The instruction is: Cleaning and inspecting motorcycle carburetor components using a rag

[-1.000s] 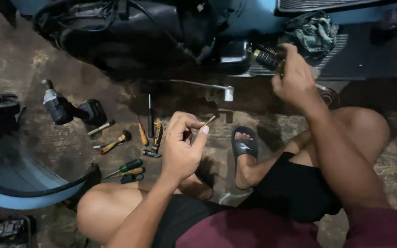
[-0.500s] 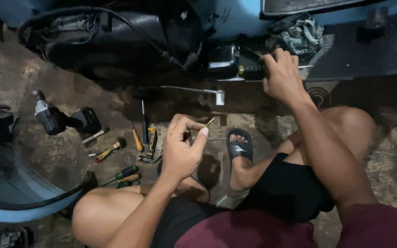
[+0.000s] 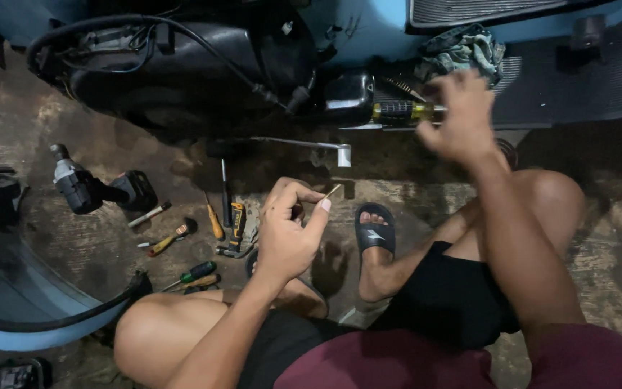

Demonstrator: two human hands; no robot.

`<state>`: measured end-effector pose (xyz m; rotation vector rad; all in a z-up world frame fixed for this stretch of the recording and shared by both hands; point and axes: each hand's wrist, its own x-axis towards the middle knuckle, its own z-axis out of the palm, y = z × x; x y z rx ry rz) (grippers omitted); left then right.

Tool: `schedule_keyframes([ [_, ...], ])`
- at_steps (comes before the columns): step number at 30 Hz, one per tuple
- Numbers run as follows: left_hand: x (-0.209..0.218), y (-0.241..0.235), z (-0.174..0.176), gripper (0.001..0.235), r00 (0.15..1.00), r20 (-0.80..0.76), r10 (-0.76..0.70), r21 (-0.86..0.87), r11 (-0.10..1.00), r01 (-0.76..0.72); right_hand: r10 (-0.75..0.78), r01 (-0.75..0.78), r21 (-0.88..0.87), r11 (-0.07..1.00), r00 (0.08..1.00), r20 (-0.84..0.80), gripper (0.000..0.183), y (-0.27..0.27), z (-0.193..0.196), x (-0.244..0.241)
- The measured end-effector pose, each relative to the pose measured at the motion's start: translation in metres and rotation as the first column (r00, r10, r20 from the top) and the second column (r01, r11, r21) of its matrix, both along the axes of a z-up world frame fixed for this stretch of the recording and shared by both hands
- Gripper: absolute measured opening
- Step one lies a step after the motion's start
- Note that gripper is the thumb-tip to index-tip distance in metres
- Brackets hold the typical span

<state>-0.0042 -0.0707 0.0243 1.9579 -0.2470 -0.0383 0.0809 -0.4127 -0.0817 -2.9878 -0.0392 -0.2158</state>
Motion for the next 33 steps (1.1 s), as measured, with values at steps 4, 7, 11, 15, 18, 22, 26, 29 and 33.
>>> schedule_keyframes([
  [4,0.0,0.001,-0.006,0.003,0.999,-0.025,-0.025,-0.062,0.998,0.024,-0.1,0.034,0.15,0.988,0.887,0.451,0.035,-0.043,0.001,0.011],
  [7,0.005,-0.002,-0.012,0.004,0.999,-0.015,-0.031,-0.056,0.998,0.03,-0.228,0.239,0.004,0.971,0.919,0.321,0.078,-0.083,-0.04,0.038],
  [11,0.009,-0.007,-0.014,0.004,0.999,0.027,-0.031,-0.024,0.999,0.032,-0.307,0.302,0.075,0.95,0.874,0.377,0.035,-0.082,-0.05,0.051],
  [15,0.009,-0.008,-0.006,0.006,0.999,0.035,-0.022,-0.03,0.999,0.023,-0.408,0.232,0.36,0.904,0.721,0.56,0.019,-0.08,-0.034,0.057],
  [18,0.008,-0.004,-0.002,0.006,0.999,0.038,-0.018,-0.019,1.0,0.019,-0.421,0.018,0.536,0.844,0.641,0.642,0.015,-0.072,-0.008,0.047],
  [22,0.006,0.004,0.004,0.005,0.999,0.032,-0.013,-0.069,0.998,0.015,-0.163,-0.443,0.38,0.812,0.453,0.876,0.026,-0.017,0.06,0.016],
  [26,0.005,0.01,0.017,0.004,0.996,0.085,0.003,-0.128,0.992,0.008,-0.003,-0.697,0.441,0.565,0.533,0.846,0.027,0.058,0.123,-0.036],
  [29,0.003,0.019,0.031,0.004,0.989,0.147,0.004,-0.136,0.991,0.016,0.123,-0.682,0.456,0.572,0.621,0.774,0.045,0.121,0.134,-0.057],
  [33,0.003,0.034,0.03,0.01,0.958,0.281,0.058,-0.133,0.991,-0.021,0.567,-0.737,0.473,0.484,0.675,0.471,0.051,0.174,0.11,-0.057],
])
